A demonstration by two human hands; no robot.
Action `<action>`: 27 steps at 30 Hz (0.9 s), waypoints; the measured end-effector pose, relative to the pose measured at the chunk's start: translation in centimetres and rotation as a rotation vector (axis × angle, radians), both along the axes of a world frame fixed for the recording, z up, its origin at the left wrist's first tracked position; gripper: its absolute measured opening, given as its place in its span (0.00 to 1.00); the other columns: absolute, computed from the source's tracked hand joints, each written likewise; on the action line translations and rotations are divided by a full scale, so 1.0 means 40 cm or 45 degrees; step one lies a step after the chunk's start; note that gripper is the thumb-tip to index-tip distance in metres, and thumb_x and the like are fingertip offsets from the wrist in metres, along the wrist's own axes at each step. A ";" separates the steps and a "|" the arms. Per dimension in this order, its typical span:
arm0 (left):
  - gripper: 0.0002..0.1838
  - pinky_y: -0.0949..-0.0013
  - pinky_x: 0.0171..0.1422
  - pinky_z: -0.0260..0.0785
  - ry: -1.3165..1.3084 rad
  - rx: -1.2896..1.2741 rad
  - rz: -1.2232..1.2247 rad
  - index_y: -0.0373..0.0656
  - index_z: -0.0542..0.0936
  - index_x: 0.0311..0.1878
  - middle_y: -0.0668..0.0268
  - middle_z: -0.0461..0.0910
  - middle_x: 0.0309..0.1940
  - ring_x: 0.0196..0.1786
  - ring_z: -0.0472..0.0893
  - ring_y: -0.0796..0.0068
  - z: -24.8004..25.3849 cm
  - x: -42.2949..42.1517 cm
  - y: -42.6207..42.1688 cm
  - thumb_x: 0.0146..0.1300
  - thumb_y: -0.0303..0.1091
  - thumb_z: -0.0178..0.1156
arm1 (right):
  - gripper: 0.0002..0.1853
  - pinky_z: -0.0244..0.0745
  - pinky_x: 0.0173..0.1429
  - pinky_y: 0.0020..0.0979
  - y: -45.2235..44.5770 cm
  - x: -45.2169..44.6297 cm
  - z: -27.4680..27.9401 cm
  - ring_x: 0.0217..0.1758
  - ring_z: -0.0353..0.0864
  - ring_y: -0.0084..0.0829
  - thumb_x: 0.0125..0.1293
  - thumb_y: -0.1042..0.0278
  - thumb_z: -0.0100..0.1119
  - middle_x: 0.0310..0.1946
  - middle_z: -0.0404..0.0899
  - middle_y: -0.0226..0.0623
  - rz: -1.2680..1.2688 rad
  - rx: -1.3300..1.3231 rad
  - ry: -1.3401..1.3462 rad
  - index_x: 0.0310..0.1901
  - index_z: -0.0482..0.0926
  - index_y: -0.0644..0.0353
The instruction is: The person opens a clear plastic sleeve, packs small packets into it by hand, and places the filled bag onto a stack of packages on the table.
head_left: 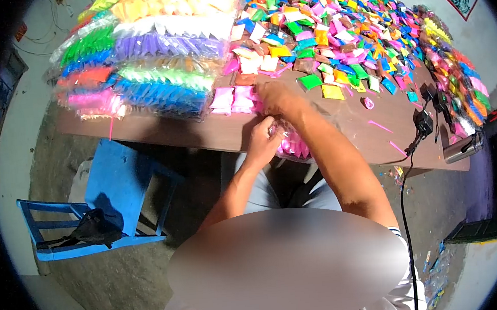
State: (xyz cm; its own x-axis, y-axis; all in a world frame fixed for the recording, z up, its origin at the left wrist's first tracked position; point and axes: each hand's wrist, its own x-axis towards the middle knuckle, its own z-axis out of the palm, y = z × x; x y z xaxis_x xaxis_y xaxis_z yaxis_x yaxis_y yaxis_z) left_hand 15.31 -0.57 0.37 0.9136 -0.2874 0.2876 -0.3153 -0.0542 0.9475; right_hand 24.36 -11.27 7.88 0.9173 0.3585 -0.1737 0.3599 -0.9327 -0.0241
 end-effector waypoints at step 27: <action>0.24 0.70 0.44 0.70 0.043 -0.087 0.047 0.32 0.79 0.43 0.64 0.80 0.33 0.38 0.76 0.78 -0.008 -0.001 -0.005 0.63 0.49 0.64 | 0.26 0.72 0.55 0.47 -0.317 -0.468 0.094 0.52 0.77 0.57 0.60 0.48 0.59 0.46 0.79 0.62 -0.928 0.655 0.028 0.46 0.77 0.68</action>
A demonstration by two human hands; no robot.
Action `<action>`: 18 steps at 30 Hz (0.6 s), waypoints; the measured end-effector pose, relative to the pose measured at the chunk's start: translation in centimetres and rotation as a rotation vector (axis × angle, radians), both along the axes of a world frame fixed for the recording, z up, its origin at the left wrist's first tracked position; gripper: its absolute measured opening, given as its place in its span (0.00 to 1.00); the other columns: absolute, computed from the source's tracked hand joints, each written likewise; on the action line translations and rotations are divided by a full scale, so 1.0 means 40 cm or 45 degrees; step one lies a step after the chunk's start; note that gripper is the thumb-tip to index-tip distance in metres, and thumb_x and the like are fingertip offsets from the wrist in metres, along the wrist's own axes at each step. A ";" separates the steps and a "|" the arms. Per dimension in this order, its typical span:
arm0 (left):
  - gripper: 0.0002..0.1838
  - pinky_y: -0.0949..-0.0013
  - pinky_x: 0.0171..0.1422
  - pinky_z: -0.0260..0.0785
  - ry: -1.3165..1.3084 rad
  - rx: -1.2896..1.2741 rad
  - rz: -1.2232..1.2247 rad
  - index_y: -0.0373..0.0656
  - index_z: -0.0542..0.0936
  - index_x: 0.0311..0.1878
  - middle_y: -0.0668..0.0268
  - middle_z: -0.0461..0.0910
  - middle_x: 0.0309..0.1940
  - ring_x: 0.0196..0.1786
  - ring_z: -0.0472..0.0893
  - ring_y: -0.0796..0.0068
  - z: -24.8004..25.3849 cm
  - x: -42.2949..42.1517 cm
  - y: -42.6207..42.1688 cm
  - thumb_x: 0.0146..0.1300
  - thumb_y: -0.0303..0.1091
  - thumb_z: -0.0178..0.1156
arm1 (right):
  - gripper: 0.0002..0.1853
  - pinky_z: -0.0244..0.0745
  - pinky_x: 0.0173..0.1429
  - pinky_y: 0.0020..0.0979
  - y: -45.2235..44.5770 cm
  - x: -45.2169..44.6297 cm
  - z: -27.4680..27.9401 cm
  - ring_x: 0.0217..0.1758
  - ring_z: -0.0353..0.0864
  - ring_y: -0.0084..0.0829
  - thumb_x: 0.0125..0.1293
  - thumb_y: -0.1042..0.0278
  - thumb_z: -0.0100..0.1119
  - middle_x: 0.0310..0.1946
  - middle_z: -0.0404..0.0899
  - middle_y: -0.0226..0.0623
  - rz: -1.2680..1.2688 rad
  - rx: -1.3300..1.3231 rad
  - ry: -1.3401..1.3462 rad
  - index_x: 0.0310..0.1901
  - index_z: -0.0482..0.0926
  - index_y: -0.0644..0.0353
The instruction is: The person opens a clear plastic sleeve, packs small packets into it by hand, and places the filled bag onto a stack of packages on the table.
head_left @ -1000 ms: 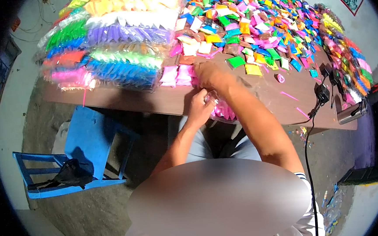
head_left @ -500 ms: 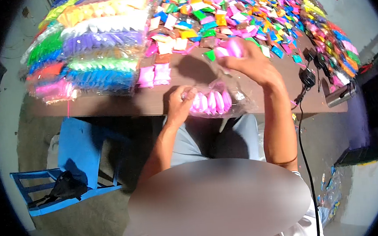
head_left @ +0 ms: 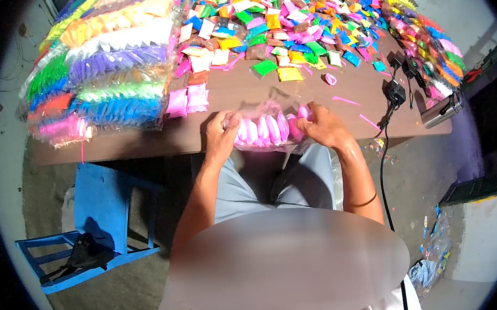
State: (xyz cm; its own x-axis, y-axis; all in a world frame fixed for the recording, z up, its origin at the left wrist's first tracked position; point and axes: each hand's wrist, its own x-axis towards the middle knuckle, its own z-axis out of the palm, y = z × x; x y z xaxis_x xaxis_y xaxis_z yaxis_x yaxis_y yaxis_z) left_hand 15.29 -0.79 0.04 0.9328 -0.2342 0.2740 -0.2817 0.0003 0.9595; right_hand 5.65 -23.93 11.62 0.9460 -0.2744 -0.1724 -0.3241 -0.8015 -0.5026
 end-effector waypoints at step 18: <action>0.22 0.71 0.43 0.69 0.015 0.002 -0.009 0.32 0.80 0.42 0.66 0.80 0.32 0.37 0.75 0.79 0.022 -0.007 0.000 0.63 0.48 0.63 | 0.15 0.73 0.44 0.50 -0.017 0.013 -0.047 0.39 0.79 0.59 0.62 0.61 0.54 0.32 0.79 0.60 0.239 -0.200 -0.145 0.33 0.80 0.67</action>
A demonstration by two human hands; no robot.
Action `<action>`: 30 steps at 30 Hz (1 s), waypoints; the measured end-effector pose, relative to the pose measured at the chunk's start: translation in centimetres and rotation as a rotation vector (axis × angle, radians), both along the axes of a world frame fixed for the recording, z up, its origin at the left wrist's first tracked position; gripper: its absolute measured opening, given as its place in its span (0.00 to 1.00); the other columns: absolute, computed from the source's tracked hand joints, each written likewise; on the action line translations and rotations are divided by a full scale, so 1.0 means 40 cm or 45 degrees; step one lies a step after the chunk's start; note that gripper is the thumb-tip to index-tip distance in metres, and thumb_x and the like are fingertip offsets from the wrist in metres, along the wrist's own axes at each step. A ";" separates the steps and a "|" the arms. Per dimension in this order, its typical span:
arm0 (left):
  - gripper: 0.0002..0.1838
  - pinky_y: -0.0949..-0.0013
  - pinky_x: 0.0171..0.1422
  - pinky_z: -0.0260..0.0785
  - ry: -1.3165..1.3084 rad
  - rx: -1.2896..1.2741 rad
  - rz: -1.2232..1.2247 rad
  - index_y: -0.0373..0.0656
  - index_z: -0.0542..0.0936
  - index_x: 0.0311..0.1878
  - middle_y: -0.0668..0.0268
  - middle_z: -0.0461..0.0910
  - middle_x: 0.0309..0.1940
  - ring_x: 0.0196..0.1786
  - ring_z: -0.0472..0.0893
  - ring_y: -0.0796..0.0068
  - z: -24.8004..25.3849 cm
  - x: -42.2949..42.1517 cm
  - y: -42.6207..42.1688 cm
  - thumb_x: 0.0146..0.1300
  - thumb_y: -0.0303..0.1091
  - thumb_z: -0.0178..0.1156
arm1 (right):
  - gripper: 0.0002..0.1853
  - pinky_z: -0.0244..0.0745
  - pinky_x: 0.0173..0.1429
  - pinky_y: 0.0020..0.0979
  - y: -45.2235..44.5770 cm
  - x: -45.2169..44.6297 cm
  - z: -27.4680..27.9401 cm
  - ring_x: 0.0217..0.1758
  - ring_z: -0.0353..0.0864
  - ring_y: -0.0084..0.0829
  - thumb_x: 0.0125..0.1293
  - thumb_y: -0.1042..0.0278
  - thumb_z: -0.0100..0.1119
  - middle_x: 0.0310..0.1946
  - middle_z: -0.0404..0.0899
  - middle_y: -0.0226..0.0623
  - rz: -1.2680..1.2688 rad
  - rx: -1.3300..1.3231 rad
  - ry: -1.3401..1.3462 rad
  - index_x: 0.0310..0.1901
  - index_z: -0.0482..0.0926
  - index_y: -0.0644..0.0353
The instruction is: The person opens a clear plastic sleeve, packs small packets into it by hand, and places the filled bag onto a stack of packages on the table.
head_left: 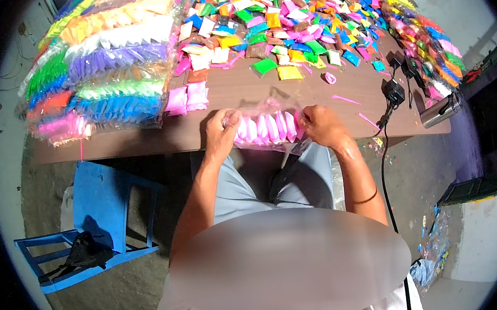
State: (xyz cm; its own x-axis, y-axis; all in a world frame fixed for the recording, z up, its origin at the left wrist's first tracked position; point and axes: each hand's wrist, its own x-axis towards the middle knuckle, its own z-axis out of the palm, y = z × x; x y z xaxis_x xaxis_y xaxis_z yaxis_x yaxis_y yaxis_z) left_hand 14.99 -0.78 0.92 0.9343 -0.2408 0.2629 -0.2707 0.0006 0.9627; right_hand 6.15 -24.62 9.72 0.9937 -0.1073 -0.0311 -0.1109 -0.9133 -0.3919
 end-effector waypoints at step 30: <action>0.11 0.62 0.47 0.71 -0.045 0.064 0.006 0.32 0.78 0.40 0.51 0.82 0.35 0.40 0.81 0.61 -0.012 0.004 -0.001 0.56 0.29 0.58 | 0.20 0.76 0.52 0.43 0.355 0.379 0.090 0.46 0.82 0.49 0.51 0.70 0.65 0.41 0.83 0.50 0.637 -0.020 -0.151 0.49 0.80 0.60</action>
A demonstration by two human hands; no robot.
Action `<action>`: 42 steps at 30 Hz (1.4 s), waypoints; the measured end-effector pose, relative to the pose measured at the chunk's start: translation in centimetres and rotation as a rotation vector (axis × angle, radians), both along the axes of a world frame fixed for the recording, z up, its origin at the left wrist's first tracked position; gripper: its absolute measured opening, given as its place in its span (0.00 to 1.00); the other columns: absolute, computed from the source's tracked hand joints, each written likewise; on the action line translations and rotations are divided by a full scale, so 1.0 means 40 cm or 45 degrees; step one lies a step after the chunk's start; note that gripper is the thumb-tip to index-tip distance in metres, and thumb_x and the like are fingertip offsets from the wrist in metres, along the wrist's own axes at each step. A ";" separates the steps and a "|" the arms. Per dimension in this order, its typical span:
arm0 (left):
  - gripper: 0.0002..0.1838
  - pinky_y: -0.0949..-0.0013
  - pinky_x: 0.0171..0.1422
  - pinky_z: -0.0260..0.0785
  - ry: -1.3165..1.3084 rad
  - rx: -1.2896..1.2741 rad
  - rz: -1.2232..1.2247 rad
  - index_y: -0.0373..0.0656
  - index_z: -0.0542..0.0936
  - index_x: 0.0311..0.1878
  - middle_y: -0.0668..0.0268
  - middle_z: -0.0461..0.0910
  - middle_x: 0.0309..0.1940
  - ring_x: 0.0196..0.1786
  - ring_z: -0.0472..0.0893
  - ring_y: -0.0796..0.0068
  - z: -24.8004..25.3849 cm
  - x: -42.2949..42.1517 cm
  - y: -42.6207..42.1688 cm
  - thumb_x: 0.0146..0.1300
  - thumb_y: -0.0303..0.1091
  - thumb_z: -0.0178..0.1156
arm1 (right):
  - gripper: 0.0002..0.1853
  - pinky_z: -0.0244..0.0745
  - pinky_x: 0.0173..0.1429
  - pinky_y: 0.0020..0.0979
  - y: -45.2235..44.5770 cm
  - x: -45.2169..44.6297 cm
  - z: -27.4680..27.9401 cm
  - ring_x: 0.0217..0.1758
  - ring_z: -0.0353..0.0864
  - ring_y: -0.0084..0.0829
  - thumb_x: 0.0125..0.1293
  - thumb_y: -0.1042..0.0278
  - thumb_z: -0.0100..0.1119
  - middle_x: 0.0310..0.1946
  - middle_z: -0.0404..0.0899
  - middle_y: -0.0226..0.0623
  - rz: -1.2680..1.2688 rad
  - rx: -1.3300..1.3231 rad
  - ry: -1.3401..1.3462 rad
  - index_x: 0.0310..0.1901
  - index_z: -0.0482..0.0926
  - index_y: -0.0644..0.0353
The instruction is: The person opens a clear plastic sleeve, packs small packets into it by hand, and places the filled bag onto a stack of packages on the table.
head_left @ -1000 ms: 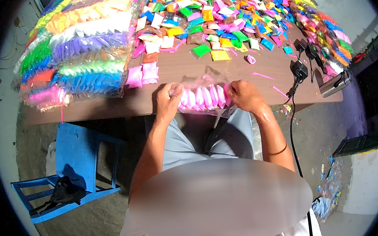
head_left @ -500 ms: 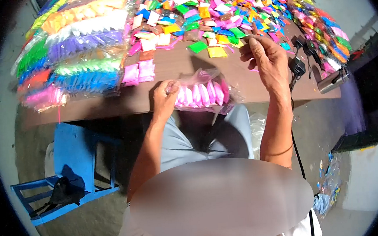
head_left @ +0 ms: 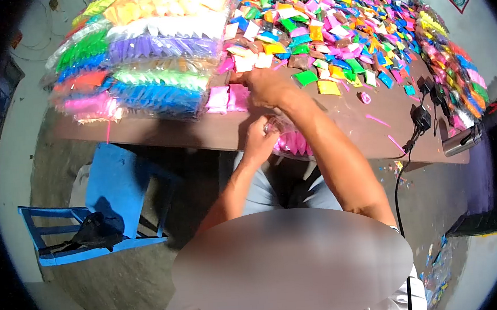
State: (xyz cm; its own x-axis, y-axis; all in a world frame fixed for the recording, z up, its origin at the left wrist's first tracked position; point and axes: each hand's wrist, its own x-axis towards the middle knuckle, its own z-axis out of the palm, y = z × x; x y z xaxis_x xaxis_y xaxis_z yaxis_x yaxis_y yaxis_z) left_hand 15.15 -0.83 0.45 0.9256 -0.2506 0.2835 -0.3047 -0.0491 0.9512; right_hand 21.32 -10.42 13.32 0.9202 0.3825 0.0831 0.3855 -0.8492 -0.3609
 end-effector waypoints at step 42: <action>0.21 0.70 0.47 0.70 0.025 -0.023 0.027 0.31 0.80 0.43 0.61 0.81 0.35 0.39 0.78 0.75 0.010 -0.004 0.005 0.63 0.44 0.64 | 0.15 0.67 0.29 0.25 -0.415 -0.483 -0.068 0.25 0.71 0.19 0.59 0.67 0.59 0.25 0.77 0.30 -0.972 1.069 0.011 0.45 0.79 0.68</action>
